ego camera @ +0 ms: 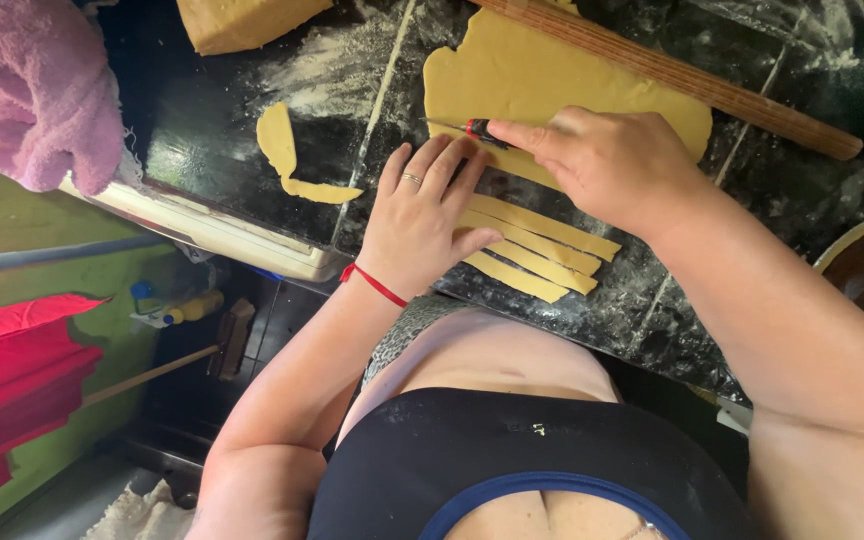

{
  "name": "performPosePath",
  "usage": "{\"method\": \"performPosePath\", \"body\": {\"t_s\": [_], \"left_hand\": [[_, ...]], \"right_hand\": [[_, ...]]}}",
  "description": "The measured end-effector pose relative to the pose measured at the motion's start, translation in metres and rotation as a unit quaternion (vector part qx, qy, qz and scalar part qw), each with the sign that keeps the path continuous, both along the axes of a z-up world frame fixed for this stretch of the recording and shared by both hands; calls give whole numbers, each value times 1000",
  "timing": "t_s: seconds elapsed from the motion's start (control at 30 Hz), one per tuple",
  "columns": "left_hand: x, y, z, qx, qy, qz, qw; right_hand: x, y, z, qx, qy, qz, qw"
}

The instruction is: Creating a lattice crust on a pie by cutting dough strips and arranging them over the filling.

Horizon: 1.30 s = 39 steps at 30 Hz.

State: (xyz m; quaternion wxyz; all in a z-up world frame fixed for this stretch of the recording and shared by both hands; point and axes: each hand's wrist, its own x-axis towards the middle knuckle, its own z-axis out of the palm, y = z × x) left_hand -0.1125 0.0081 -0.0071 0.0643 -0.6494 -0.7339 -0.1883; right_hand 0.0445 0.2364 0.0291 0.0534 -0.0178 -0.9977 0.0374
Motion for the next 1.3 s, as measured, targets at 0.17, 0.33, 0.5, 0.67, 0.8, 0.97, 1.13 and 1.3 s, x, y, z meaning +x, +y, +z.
{"method": "performPosePath", "body": {"t_s": [0.17, 0.33, 0.5, 0.67, 0.8, 0.97, 1.13, 1.3], "left_hand": [[-1, 0, -1, 1, -8, -6, 1000], [0, 1, 0, -16, -12, -4, 1000], [2, 2, 3, -10, 0, 8, 1000], [21, 10, 3, 9, -23, 0, 1000], [55, 31, 0, -4, -46, -99, 994], [71, 49, 6, 44, -15, -125, 991], [70, 51, 2, 39, -27, -132, 990], [72, 49, -3, -11, 33, -110, 993]], "right_hand": [[23, 6, 8, 26, -18, -17, 999], [63, 13, 18, 11, -43, -30, 999], [100, 17, 25, 21, -143, -69, 987], [109, 18, 24, 17, -120, -79, 989], [106, 18, 25, 39, -109, -66, 991], [124, 21, 25, 34, -79, -70, 994], [158, 28, 45, 46, -130, -87, 987], [189, 32, 65, 45, -377, -200, 903]]}}
